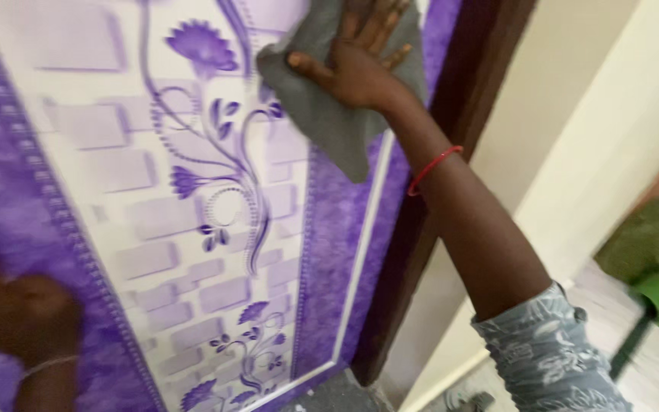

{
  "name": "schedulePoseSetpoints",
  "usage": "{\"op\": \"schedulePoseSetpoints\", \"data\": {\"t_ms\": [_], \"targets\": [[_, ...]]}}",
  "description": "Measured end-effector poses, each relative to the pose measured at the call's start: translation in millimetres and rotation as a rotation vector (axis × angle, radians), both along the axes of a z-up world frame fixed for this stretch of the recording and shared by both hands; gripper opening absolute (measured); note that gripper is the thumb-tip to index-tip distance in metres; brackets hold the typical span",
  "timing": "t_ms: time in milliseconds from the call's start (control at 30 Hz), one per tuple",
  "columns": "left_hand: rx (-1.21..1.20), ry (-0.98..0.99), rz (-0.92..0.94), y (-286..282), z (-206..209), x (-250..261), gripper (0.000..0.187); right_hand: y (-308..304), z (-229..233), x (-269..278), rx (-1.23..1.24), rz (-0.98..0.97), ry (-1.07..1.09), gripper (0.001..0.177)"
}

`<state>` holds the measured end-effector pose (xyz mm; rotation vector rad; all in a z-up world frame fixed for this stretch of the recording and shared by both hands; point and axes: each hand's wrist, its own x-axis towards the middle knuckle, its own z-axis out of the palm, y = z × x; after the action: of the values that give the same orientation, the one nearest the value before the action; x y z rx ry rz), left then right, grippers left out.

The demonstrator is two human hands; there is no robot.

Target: The person cleans a decorative purple door panel by hand with a cloth, wiping the floral and brick-patterned sections from top to bottom while sitting on the floor.

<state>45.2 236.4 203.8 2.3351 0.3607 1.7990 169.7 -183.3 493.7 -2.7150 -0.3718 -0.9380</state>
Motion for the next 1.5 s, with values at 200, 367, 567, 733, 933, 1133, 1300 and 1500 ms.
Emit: {"op": "schedulePoseSetpoints", "data": {"t_ms": [200, 367, 567, 733, 933, 1133, 1300, 1500], "targets": [[-0.004, -0.168, -0.022, -6.2, 12.4, -7.5, 0.075, 65.4, 34.0, -36.8, 0.058, 0.079, -0.049, 0.14], [0.02, -0.201, 0.043, -9.8, 18.0, -9.5, 0.072, 148.5, 50.6, -73.4, -0.085, 0.087, -0.022, 0.135], [-0.003, -0.204, 0.012, -5.5, 14.3, -8.2, 0.065, 275.2, 31.7, -117.3, -0.15, 0.213, -0.244, 0.135], [-0.044, -0.411, -0.058, -1.9, 3.7, -4.5, 0.053, 355.9, -10.1, -147.2, -0.43, 0.242, -0.302, 0.135], [-0.01, -0.393, -0.076, 1.9, 2.0, -5.7, 0.063, 342.4, -80.6, -120.4, -0.63, 0.677, -0.751, 0.13], [0.012, -0.261, -0.049, 0.0, 11.1, -10.5, 0.057, 195.9, -53.4, -55.7, -0.706, 0.813, -0.712, 0.097], [0.036, -0.213, -0.019, -8.5, 19.8, -19.7, 0.055, 72.7, -27.0, -24.4, -0.436, 0.455, -0.782, 0.079], [0.019, -0.202, -0.026, -12.3, 24.2, -22.3, 0.056, -34.1, -30.9, 17.9, -0.12, 0.093, -0.74, 0.075]]}}
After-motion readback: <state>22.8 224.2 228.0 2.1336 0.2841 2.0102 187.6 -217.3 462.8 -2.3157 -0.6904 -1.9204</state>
